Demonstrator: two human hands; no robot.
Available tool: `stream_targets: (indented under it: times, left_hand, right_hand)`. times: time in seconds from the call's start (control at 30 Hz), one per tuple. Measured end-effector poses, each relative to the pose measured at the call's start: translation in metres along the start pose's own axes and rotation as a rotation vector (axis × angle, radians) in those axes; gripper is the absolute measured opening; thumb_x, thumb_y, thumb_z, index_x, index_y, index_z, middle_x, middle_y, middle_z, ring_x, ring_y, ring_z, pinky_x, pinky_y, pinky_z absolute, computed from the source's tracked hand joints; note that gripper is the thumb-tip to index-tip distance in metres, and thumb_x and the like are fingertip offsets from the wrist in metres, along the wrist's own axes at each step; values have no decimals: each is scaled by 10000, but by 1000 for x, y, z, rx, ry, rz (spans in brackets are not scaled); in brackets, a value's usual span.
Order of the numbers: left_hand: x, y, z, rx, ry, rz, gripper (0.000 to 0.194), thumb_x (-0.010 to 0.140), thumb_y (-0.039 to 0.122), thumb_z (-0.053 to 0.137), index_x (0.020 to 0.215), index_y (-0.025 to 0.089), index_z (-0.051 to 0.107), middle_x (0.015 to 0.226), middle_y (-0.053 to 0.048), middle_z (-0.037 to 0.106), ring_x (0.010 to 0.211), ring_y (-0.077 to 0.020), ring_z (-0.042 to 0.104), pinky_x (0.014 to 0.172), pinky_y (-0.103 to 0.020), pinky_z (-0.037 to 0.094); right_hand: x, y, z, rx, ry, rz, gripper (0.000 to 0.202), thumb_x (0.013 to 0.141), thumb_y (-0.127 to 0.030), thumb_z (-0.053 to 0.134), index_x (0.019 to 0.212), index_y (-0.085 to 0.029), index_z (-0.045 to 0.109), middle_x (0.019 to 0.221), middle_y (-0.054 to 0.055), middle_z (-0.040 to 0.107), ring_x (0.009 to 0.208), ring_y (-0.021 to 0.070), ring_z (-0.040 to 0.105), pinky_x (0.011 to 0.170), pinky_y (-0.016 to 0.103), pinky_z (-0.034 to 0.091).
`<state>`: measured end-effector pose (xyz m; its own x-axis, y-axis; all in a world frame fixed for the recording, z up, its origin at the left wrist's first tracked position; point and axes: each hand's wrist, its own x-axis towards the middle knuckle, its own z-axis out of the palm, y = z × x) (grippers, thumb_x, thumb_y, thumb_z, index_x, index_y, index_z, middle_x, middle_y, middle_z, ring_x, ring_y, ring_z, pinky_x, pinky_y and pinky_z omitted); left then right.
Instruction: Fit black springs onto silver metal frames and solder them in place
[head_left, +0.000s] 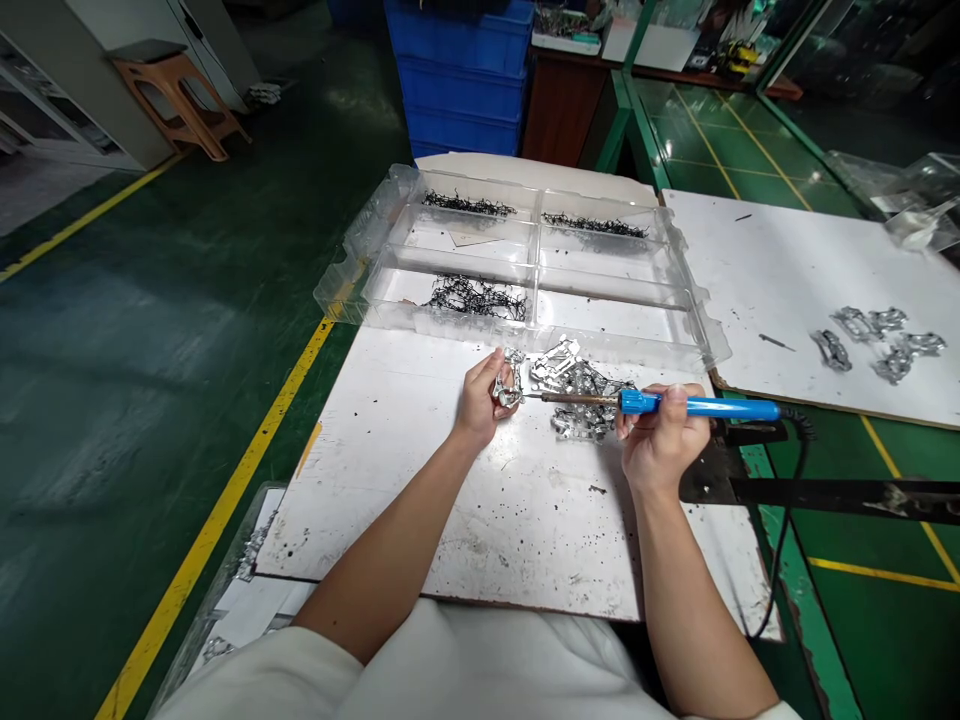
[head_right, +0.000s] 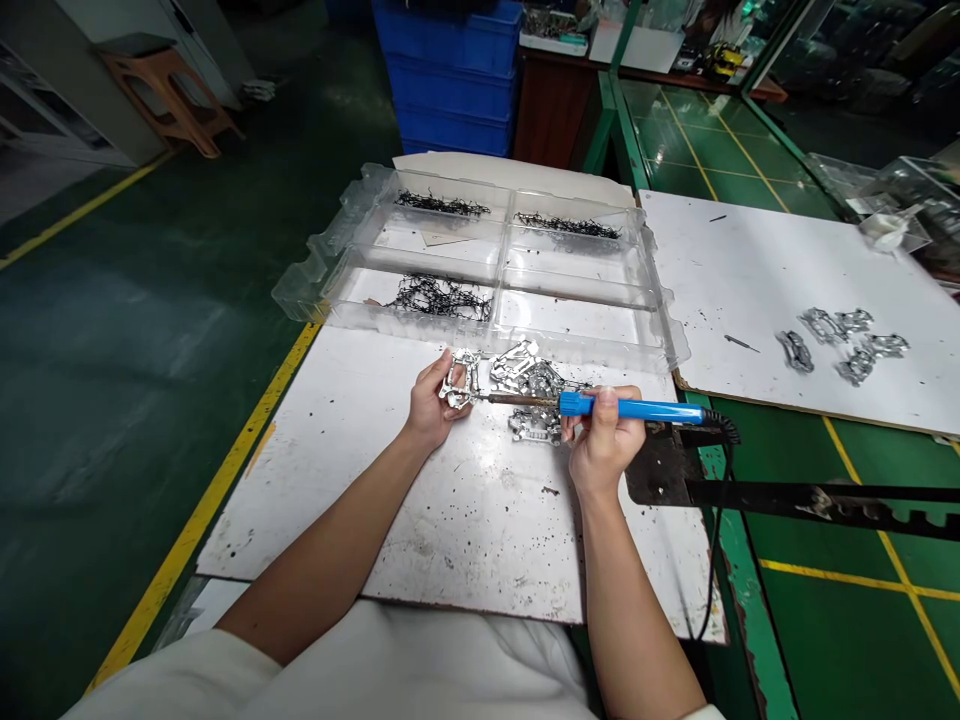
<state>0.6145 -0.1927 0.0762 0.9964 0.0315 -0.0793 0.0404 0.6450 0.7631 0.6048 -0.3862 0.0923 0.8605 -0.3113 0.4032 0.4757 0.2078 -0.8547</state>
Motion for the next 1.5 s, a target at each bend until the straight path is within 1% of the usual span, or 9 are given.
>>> stream_targets:
  times: [0.07, 0.17, 0.27, 0.6, 0.8, 1.1, 1.2, 1.5]
  left_hand:
    - [0, 0, 0, 0, 1, 1, 459, 807, 535, 708, 669, 170, 464, 542, 69, 441, 301, -18, 284, 305, -192, 182]
    - [0, -1, -1, 1, -3, 2, 449, 815, 526, 704, 676, 168, 471, 558, 64, 462, 302, -19, 295, 302, -189, 182]
    - [0, -1, -1, 1, -11, -1, 446, 823, 521, 698, 675, 170, 468, 543, 67, 448, 303, -20, 291, 303, -185, 182]
    - [1, -2, -1, -2, -4, -6, 450, 809, 526, 709, 670, 167, 475, 555, 61, 462, 306, -15, 298, 300, -179, 176]
    - [1, -1, -2, 9, -10, -3, 460, 806, 531, 712, 661, 171, 464, 542, 68, 442, 306, -17, 285, 299, -185, 166]
    - [1, -1, -1, 10, -20, -4, 469, 809, 527, 712, 646, 172, 454, 523, 67, 433, 301, -18, 275, 295, -185, 159]
    - [2, -2, -1, 12, -28, 4, 469, 822, 527, 703, 646, 170, 452, 527, 67, 431, 302, -17, 281, 292, -182, 165]
    - [3, -4, -4, 13, -34, 6, 468, 827, 530, 699, 655, 170, 453, 525, 75, 425, 296, -13, 283, 282, -176, 164]
  right_hand:
    - [0, 0, 0, -2, -1, 0, 341, 879, -524, 672, 788, -240, 508, 534, -88, 463, 369, 101, 438, 330, 244, 359]
    - [0, 1, 1, 18, -10, -13, 318, 881, -490, 682, 795, -236, 512, 546, -85, 483, 367, 100, 443, 324, 244, 348]
    - [0, 1, 2, 30, -19, -29, 293, 890, -465, 677, 797, -237, 518, 540, -84, 491, 361, 104, 441, 318, 248, 336]
    - [-1, -3, 4, -1, -1, 1, 374, 841, -526, 714, 802, -236, 481, 605, -79, 519, 398, 96, 465, 341, 248, 365]
    - [-1, -2, 3, 6, -31, -22, 331, 879, -493, 685, 808, -233, 493, 562, -87, 509, 368, 101, 462, 336, 248, 338]
    - [-1, 0, 2, 32, -25, -25, 290, 890, -447, 686, 806, -231, 512, 615, -67, 543, 408, 101, 488, 337, 242, 335]
    - [-1, 1, 2, 42, -36, -33, 274, 900, -427, 679, 808, -228, 514, 601, -68, 537, 404, 101, 488, 339, 242, 332]
    - [0, 1, 1, 8, -61, -47, 275, 919, -447, 647, 827, -240, 491, 544, -87, 510, 360, 108, 460, 321, 260, 347]
